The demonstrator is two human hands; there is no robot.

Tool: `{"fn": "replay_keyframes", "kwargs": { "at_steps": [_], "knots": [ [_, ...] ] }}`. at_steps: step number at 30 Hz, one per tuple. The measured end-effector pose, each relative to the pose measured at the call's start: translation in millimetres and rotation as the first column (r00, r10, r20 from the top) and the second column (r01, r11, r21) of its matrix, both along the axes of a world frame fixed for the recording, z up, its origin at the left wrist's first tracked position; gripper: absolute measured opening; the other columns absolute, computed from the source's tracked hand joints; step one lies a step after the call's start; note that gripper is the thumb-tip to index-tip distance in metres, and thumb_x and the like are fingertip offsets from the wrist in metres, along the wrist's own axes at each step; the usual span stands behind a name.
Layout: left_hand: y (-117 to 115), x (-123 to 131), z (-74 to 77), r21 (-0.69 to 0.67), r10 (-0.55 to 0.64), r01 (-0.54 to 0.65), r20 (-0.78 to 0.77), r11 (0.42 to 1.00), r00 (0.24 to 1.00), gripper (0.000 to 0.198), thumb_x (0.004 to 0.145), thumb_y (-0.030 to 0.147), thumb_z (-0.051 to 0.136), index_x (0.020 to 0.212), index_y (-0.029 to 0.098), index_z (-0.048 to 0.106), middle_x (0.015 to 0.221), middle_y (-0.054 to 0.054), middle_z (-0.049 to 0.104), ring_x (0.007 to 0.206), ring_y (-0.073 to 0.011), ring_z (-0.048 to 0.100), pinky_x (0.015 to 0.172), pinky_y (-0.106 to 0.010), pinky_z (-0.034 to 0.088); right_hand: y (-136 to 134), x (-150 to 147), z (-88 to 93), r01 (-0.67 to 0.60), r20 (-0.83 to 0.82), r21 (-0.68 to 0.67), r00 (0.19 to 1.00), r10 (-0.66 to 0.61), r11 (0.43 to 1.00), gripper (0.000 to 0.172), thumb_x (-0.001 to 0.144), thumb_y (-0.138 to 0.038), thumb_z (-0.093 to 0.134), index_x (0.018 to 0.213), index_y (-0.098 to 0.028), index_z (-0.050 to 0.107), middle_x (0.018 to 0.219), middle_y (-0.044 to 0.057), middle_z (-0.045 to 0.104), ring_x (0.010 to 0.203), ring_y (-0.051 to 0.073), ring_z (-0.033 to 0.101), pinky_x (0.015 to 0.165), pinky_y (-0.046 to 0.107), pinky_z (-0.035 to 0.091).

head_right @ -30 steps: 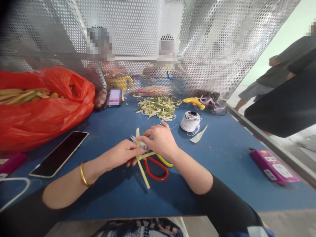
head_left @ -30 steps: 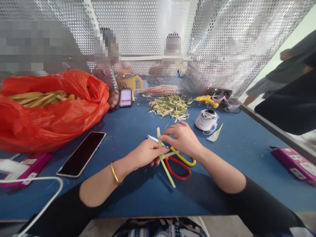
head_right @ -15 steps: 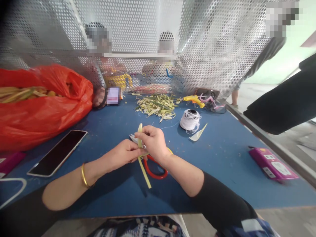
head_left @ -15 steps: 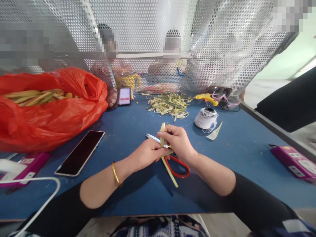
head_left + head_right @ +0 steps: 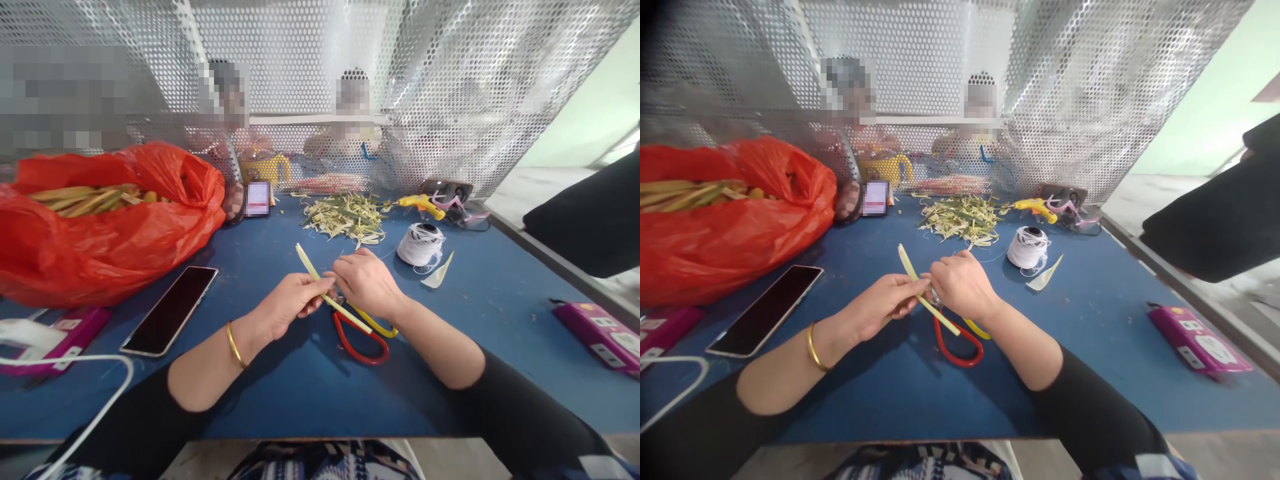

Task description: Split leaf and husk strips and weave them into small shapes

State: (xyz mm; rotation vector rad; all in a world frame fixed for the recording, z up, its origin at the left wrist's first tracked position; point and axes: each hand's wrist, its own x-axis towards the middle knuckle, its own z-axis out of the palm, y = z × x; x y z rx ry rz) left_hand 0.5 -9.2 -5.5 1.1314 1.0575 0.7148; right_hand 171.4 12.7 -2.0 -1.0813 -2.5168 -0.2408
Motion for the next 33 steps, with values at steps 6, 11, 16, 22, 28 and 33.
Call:
{"fn": "replay_keyframes", "kwargs": {
  "at_steps": [6,11,16,22,28,33],
  "knots": [
    [-0.4,0.6,-2.7,0.037,-0.021,0.021,-0.001,0.999,1.000,0.028,0.067,0.039,0.070,0.057,0.015,0.060,0.041,0.006,0.042,0.038,-0.0051,0.033,0.041,-0.021,0.021,5.3,-2.6,-4.6,-0.030,0.035,0.086,0.999,0.027,0.996,0.048,0.101,-0.033,0.027,0.068,-0.015,0.058,0.061,0.003,0.057,0.054,0.014,0.044,0.062,0.029,0.026],
    [-2.3,0.5,-1.0,0.024,0.017,-0.018,0.065,1.000,0.998,0.031,0.067,0.039,0.074,0.055,0.014,0.060,0.040,0.006,0.043,0.037,-0.0048,0.035,0.040,-0.020,0.024,8.6,1.5,-2.4,-0.009,-0.051,0.046,0.999,0.011,0.999,0.046,0.100,-0.035,0.030,0.069,-0.016,0.058,0.063,0.003,0.058,0.059,0.015,0.047,0.065,0.030,0.030],
    [4.3,-1.9,3.7,-0.130,0.161,-0.127,0.291,0.983,0.943,0.022,0.075,0.032,0.070,0.077,0.011,0.072,0.061,-0.004,0.066,0.055,-0.0105,0.058,0.058,-0.022,0.047,-3.7,10.8,19.7,0.141,-0.503,0.127,0.862,-0.059,0.982,0.026,0.096,-0.031,0.042,0.085,-0.019,0.062,0.090,0.008,0.066,0.086,0.019,0.057,0.076,0.032,0.038],
    [7.5,-1.2,2.4,-0.094,0.244,-0.226,0.460,0.970,0.854,0.009,0.072,0.011,0.069,0.080,0.012,0.074,0.080,-0.008,0.074,0.082,-0.0176,0.067,0.081,-0.027,0.049,-30.2,-12.2,17.8,0.161,-0.437,-0.146,0.874,-0.210,0.976,0.036,0.092,-0.036,0.048,0.063,-0.020,0.062,0.065,0.002,0.062,0.061,0.014,0.054,0.063,0.028,0.035],
    [3.0,2.7,0.2,-0.091,0.258,-0.243,0.424,0.966,0.868,0.013,0.065,0.019,0.077,0.075,0.012,0.074,0.085,-0.009,0.074,0.084,-0.0200,0.066,0.074,-0.027,0.049,-34.5,-36.2,-6.3,0.176,-0.289,-0.468,0.896,-0.338,0.866,0.033,0.090,-0.031,0.051,0.061,-0.019,0.060,0.068,0.001,0.067,0.061,0.013,0.057,0.059,0.024,0.035],
    [3.2,2.5,4.5,-0.068,0.278,-0.275,0.415,0.959,0.866,0.016,0.058,0.017,0.080,0.072,0.012,0.073,0.075,-0.006,0.073,0.072,-0.0148,0.063,0.068,-0.024,0.047,-33.4,-34.4,-10.6,0.077,-0.267,-0.277,0.952,-0.153,0.958,0.035,0.093,-0.018,0.037,0.062,-0.019,0.053,0.063,0.003,0.062,0.064,0.016,0.057,0.070,0.028,0.040]
  ]
}}
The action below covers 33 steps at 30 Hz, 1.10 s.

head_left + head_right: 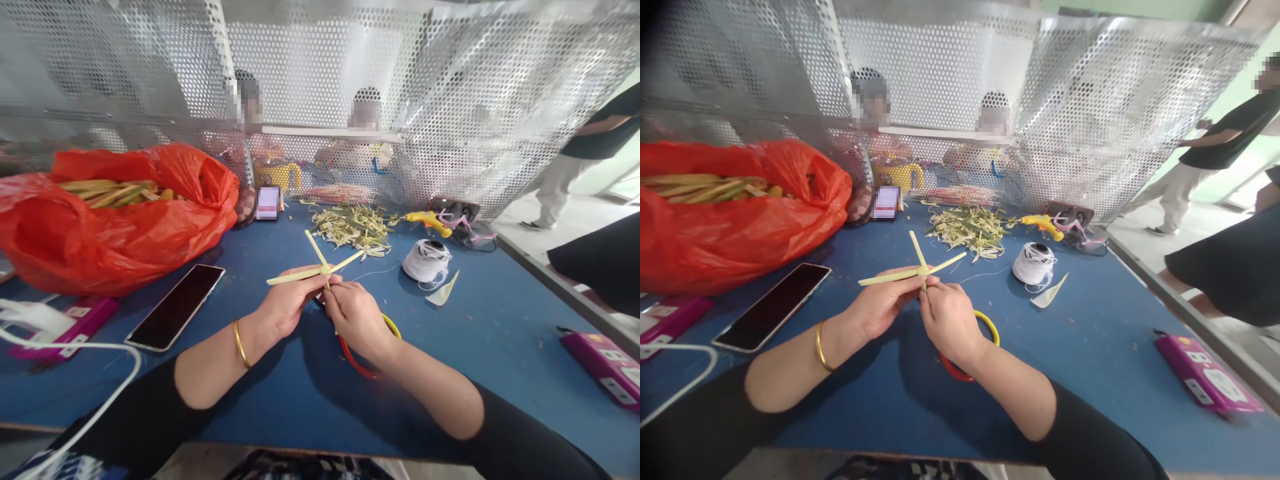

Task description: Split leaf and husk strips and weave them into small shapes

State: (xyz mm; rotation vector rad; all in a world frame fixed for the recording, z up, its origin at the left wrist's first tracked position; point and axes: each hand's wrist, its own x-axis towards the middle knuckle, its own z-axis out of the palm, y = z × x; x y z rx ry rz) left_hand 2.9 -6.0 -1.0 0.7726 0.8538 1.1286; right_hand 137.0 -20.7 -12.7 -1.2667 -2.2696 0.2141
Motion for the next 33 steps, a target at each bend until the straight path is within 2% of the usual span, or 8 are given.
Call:
{"fn": "replay_keyframes", "kwargs": {
  "at_steps": [8,11,13,15,19,23,29,33],
  "knots": [
    [2.8,-4.2,6.2,-0.067,0.008,-0.009,-0.008,0.998,1.000,0.011,0.063,0.013,0.076,0.071,0.011,0.070,0.069,-0.004,0.069,0.066,-0.0121,0.061,0.064,-0.022,0.047,-4.8,4.7,8.0,-0.086,0.120,0.091,0.990,0.075,0.992,0.032,0.096,-0.020,0.039,0.068,-0.019,0.055,0.068,0.002,0.063,0.063,0.015,0.055,0.066,0.027,0.037],
    [5.6,-8.4,9.8,-0.096,-0.003,0.000,-0.032,0.995,0.999,0.008,0.068,0.014,0.073,0.075,0.011,0.070,0.064,-0.002,0.065,0.061,-0.0107,0.059,0.062,-0.023,0.048,-4.0,11.6,16.1,-0.031,0.159,0.283,0.987,-0.015,0.959,0.033,0.098,-0.029,0.038,0.074,-0.018,0.058,0.075,0.005,0.063,0.070,0.017,0.055,0.067,0.030,0.034],
    [6.0,-9.8,10.0,-0.099,-0.031,0.026,-0.047,0.995,0.998,0.013,0.068,0.018,0.073,0.078,0.010,0.070,0.059,0.000,0.059,0.055,-0.0090,0.055,0.059,-0.023,0.048,-0.1,15.5,18.6,-0.001,0.191,0.440,0.977,-0.093,0.898,0.027,0.097,-0.031,0.041,0.085,-0.017,0.060,0.087,0.009,0.065,0.085,0.021,0.055,0.076,0.032,0.034],
    [5.5,-9.2,7.2,-0.083,-0.052,0.045,-0.078,0.996,0.996,0.017,0.066,0.022,0.076,0.075,0.010,0.069,0.054,0.003,0.053,0.049,-0.0071,0.049,0.051,-0.021,0.044,4.8,17.2,16.9,-0.037,0.272,0.506,0.955,-0.119,0.862,0.025,0.096,-0.031,0.043,0.087,-0.016,0.061,0.084,0.009,0.064,0.086,0.022,0.054,0.084,0.034,0.031],
    [4.6,-5.1,-2.1,0.007,-0.015,0.017,-0.224,1.000,0.974,0.022,0.063,0.029,0.077,0.064,0.012,0.063,0.046,0.005,0.046,0.041,-0.0053,0.039,0.040,-0.019,0.031,9.5,15.4,8.2,-0.118,0.378,0.475,0.922,-0.082,0.872,0.028,0.094,-0.016,0.042,0.071,-0.018,0.058,0.060,0.003,0.055,0.062,0.018,0.045,0.075,0.033,0.029],
    [4.6,-3.6,-3.7,0.040,-0.008,0.022,-0.312,0.999,0.950,0.020,0.063,0.030,0.074,0.065,0.013,0.063,0.044,0.006,0.044,0.037,-0.0050,0.036,0.037,-0.019,0.026,5.0,14.4,9.5,-0.153,0.358,0.447,0.933,-0.020,0.881,0.028,0.089,-0.009,0.040,0.067,-0.017,0.057,0.057,0.002,0.053,0.055,0.017,0.041,0.065,0.032,0.025],
    [4.8,-5.7,0.4,0.007,-0.001,0.004,-0.317,1.000,0.949,0.026,0.055,0.031,0.079,0.064,0.013,0.063,0.044,0.006,0.043,0.038,-0.0040,0.033,0.037,-0.019,0.019,-3.4,12.6,15.5,-0.189,0.363,0.361,0.931,0.049,0.913,0.028,0.087,-0.007,0.037,0.069,-0.016,0.057,0.059,0.003,0.055,0.054,0.015,0.041,0.063,0.031,0.023],
    [10.1,-10.8,0.6,0.005,-0.044,0.048,-0.310,0.999,0.950,0.029,0.056,0.035,0.079,0.067,0.011,0.066,0.046,0.005,0.043,0.040,-0.0040,0.033,0.038,-0.019,0.020,-2.4,13.4,20.3,-0.128,0.235,0.186,0.968,0.082,0.974,0.030,0.091,-0.014,0.036,0.069,-0.016,0.057,0.062,0.004,0.058,0.059,0.015,0.046,0.065,0.032,0.027]
  ]
}}
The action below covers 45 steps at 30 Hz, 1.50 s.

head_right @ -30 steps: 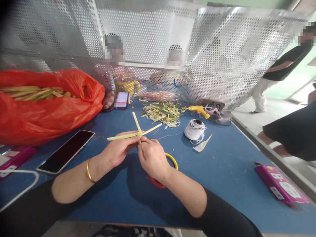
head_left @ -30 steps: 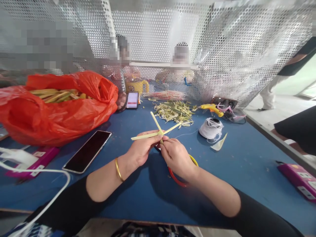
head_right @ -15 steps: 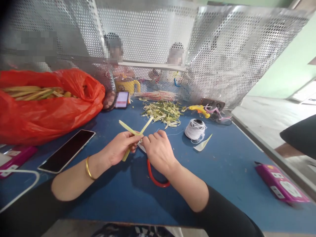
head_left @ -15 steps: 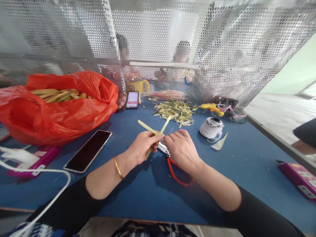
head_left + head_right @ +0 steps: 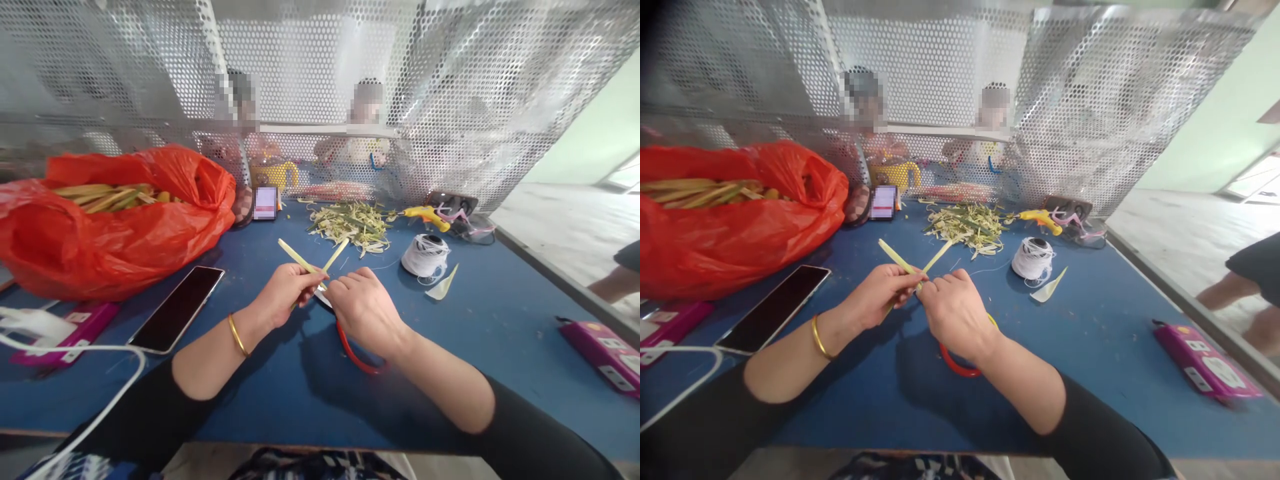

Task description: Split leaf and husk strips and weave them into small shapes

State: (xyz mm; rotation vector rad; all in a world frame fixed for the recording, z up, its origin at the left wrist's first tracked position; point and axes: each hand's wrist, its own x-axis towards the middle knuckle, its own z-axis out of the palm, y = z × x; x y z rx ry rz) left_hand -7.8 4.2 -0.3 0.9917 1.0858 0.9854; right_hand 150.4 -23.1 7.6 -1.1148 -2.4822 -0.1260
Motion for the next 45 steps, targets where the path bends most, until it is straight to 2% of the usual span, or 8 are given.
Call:
{"fn": "replay_keyframes", "kwargs": {
  "at_steps": [2,5,8,12,23,29,33,45],
  "knots": [
    [2.6,-3.1,1.6,0.003,-0.029,0.029,0.035,1.000,0.999,0.031,0.062,0.040,0.076,0.070,0.011,0.067,0.049,0.005,0.043,0.041,-0.0042,0.034,0.038,-0.018,0.022,5.8,4.0,4.4,0.024,-0.184,-0.268,0.980,-0.076,0.963,0.037,0.095,-0.030,0.038,0.066,-0.017,0.057,0.064,0.003,0.059,0.062,0.015,0.050,0.066,0.030,0.031],
    [3.0,-5.4,4.5,-0.013,-0.090,0.092,0.083,0.996,0.992,0.035,0.070,0.046,0.069,0.073,0.011,0.067,0.052,0.004,0.044,0.043,-0.0050,0.036,0.038,-0.018,0.024,18.9,11.3,7.1,-0.135,-0.509,-0.707,0.779,-0.367,0.694,0.048,0.090,-0.054,0.041,0.068,-0.017,0.061,0.063,0.002,0.060,0.061,0.014,0.053,0.064,0.028,0.038],
    [-0.1,-3.8,4.0,-0.039,-0.173,0.175,0.050,0.984,0.984,0.037,0.072,0.049,0.067,0.070,0.012,0.064,0.052,0.004,0.044,0.042,-0.0053,0.035,0.037,-0.019,0.023,28.4,12.7,0.9,-0.403,-0.646,-0.763,0.458,-0.610,0.506,0.042,0.071,-0.058,0.067,0.068,-0.016,0.062,0.058,-0.002,0.056,0.054,0.010,0.050,0.059,0.025,0.041],
    [-5.2,1.0,-1.1,-0.010,-0.253,0.253,-0.101,0.967,0.962,0.038,0.067,0.049,0.072,0.058,0.015,0.055,0.045,0.007,0.038,0.038,-0.0042,0.027,0.037,-0.020,0.017,26.8,4.6,-10.3,-0.536,-0.670,-0.707,0.299,-0.679,0.461,0.040,0.052,-0.046,0.083,0.063,-0.014,0.062,0.052,-0.004,0.053,0.047,0.005,0.044,0.049,0.020,0.035],
    [-16.8,6.0,8.1,0.079,-0.295,0.322,-0.242,0.943,0.924,0.029,0.071,0.042,0.063,0.060,0.016,0.060,0.041,0.008,0.033,0.038,-0.0055,0.025,0.039,-0.022,0.015,27.9,4.7,-10.8,-0.403,-0.671,-0.737,0.339,-0.660,0.542,0.037,0.062,-0.050,0.073,0.065,-0.015,0.063,0.050,-0.002,0.055,0.043,0.009,0.050,0.048,0.025,0.042],
    [-19.1,7.3,5.6,0.073,-0.258,0.284,-0.249,0.956,0.933,0.037,0.079,0.049,0.051,0.072,0.015,0.065,0.048,0.007,0.039,0.039,-0.0074,0.034,0.038,-0.021,0.027,29.0,19.3,1.2,0.279,-0.704,-0.156,0.641,-0.304,0.948,0.028,0.082,-0.037,0.059,0.104,-0.021,0.064,0.094,0.009,0.068,0.088,0.023,0.061,0.080,0.041,0.045],
    [-22.8,10.7,2.1,0.028,-0.362,0.393,-0.335,0.919,0.870,0.033,0.078,0.039,0.054,0.055,0.016,0.056,0.045,0.004,0.044,0.038,-0.0078,0.039,0.039,-0.021,0.030,12.7,7.7,1.6,0.058,-0.406,-0.152,0.907,-0.116,0.987,0.017,0.087,-0.029,0.058,0.074,-0.022,0.067,0.077,0.001,0.069,0.076,0.016,0.062,0.095,0.040,0.035],
    [-25.4,11.9,2.4,0.074,-0.472,0.525,-0.344,0.848,0.812,0.029,0.073,0.015,0.055,0.044,0.016,0.052,0.041,0.004,0.050,0.039,-0.0064,0.042,0.044,-0.020,0.034,5.1,-4.7,-14.3,0.015,-0.549,-0.094,0.833,-0.065,0.995,0.027,0.079,-0.013,0.061,0.055,-0.019,0.052,0.056,-0.003,0.055,0.059,0.011,0.051,0.068,0.027,0.039]
  ]
}}
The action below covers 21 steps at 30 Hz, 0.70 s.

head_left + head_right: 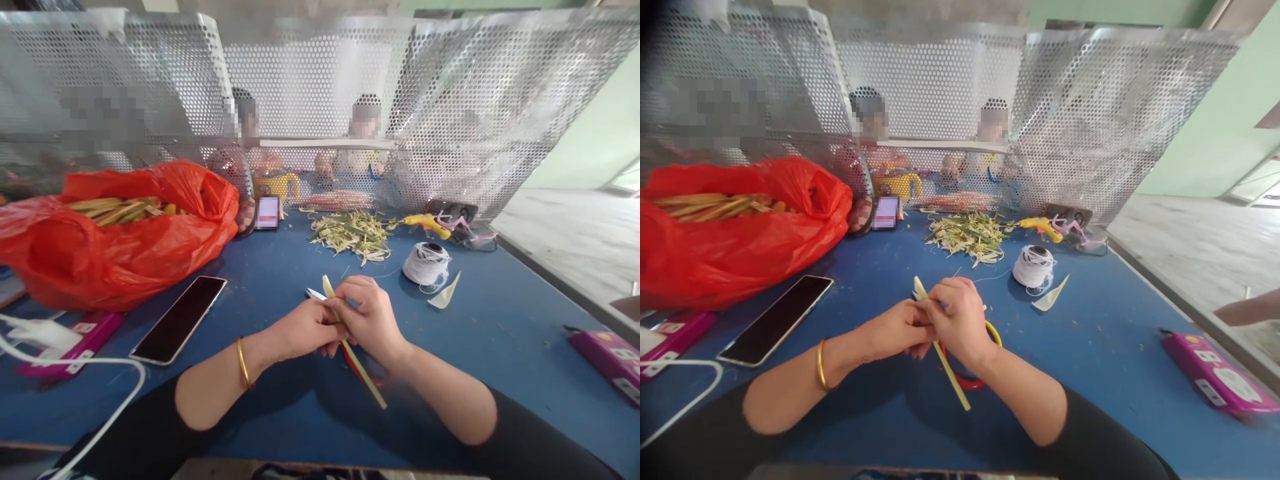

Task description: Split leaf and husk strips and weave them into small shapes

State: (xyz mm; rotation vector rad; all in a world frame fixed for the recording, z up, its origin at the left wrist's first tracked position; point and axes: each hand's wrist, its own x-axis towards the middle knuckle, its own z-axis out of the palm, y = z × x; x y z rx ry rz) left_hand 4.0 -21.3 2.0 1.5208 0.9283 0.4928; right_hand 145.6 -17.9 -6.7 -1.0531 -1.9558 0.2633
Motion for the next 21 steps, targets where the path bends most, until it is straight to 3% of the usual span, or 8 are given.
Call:
{"fn": "replay_keyframes", "kwargs": {
  "at_steps": [5,7,10,12,14,16,18,21],
  "knots": [
    [-0.4,2.8,-3.3,-0.090,0.047,-0.044,0.032,0.995,0.998,0.025,0.075,0.016,0.059,0.050,0.015,0.058,0.041,0.004,0.051,0.037,-0.0061,0.043,0.041,-0.018,0.034,3.1,1.9,3.9,-0.034,0.054,-0.030,0.998,0.036,0.999,0.026,0.083,-0.018,0.059,0.057,-0.019,0.057,0.059,-0.002,0.060,0.062,0.013,0.055,0.071,0.029,0.041],
    [1.3,3.0,-4.3,-0.140,0.145,-0.136,0.058,0.981,0.988,0.020,0.077,0.019,0.061,0.057,0.014,0.063,0.044,0.003,0.053,0.038,-0.0060,0.045,0.040,-0.017,0.033,8.6,7.8,8.0,-0.002,0.058,-0.028,0.998,0.003,1.000,0.021,0.086,-0.023,0.056,0.068,-0.020,0.064,0.069,0.002,0.066,0.071,0.016,0.059,0.075,0.031,0.042],
    [7.1,-0.1,-3.9,-0.263,0.347,-0.302,0.145,0.916,0.926,0.016,0.079,0.025,0.063,0.071,0.012,0.070,0.049,0.001,0.057,0.040,-0.0055,0.047,0.040,-0.016,0.034,20.8,19.4,11.2,0.162,-0.046,-0.022,0.986,-0.163,0.987,0.018,0.086,-0.030,0.053,0.089,-0.021,0.069,0.091,0.008,0.070,0.089,0.023,0.061,0.080,0.036,0.044],
    [12.1,-3.9,-2.3,-0.358,0.464,-0.368,0.236,0.858,0.854,0.017,0.079,0.026,0.065,0.080,0.011,0.071,0.051,0.002,0.057,0.040,-0.0050,0.047,0.040,-0.016,0.036,28.7,25.5,10.4,0.203,-0.160,-0.127,0.962,-0.222,0.971,0.020,0.084,-0.030,0.053,0.092,-0.020,0.068,0.094,0.009,0.070,0.092,0.024,0.062,0.081,0.038,0.045],
    [16.4,-7.1,0.0,-0.415,0.536,-0.390,0.334,0.822,0.775,0.017,0.080,0.027,0.066,0.082,0.011,0.072,0.052,0.002,0.055,0.040,-0.0044,0.047,0.040,-0.015,0.036,33.4,27.6,8.3,0.085,-0.253,-0.333,0.951,-0.176,0.939,0.020,0.081,-0.030,0.054,0.088,-0.019,0.069,0.089,0.007,0.071,0.087,0.023,0.063,0.079,0.037,0.047],
    [18.9,-8.5,2.4,-0.442,0.570,-0.393,0.403,0.806,0.716,0.015,0.081,0.025,0.066,0.083,0.011,0.072,0.052,0.003,0.055,0.040,-0.0035,0.046,0.039,-0.015,0.036,33.0,24.8,6.4,-0.114,-0.321,-0.488,0.945,-0.057,0.865,0.020,0.079,-0.031,0.057,0.087,-0.018,0.070,0.088,0.006,0.072,0.084,0.021,0.064,0.078,0.035,0.048],
    [19.4,-8.1,4.1,-0.457,0.575,-0.381,0.432,0.804,0.695,0.015,0.083,0.024,0.063,0.083,0.011,0.071,0.052,0.003,0.055,0.039,-0.0032,0.045,0.039,-0.014,0.036,28.3,18.6,5.2,-0.265,-0.364,-0.516,0.928,0.072,0.815,0.020,0.077,-0.032,0.060,0.086,-0.018,0.071,0.089,0.005,0.073,0.085,0.020,0.064,0.078,0.033,0.047],
    [18.4,-6.6,4.9,-0.466,0.557,-0.352,0.436,0.812,0.707,0.016,0.085,0.023,0.061,0.084,0.010,0.071,0.051,0.003,0.054,0.037,-0.0033,0.045,0.037,-0.015,0.035,19.3,9.6,4.6,-0.349,-0.387,-0.484,0.908,0.161,0.802,0.019,0.078,-0.033,0.062,0.080,-0.017,0.072,0.083,0.003,0.072,0.081,0.018,0.062,0.076,0.030,0.046]
  ]
}}
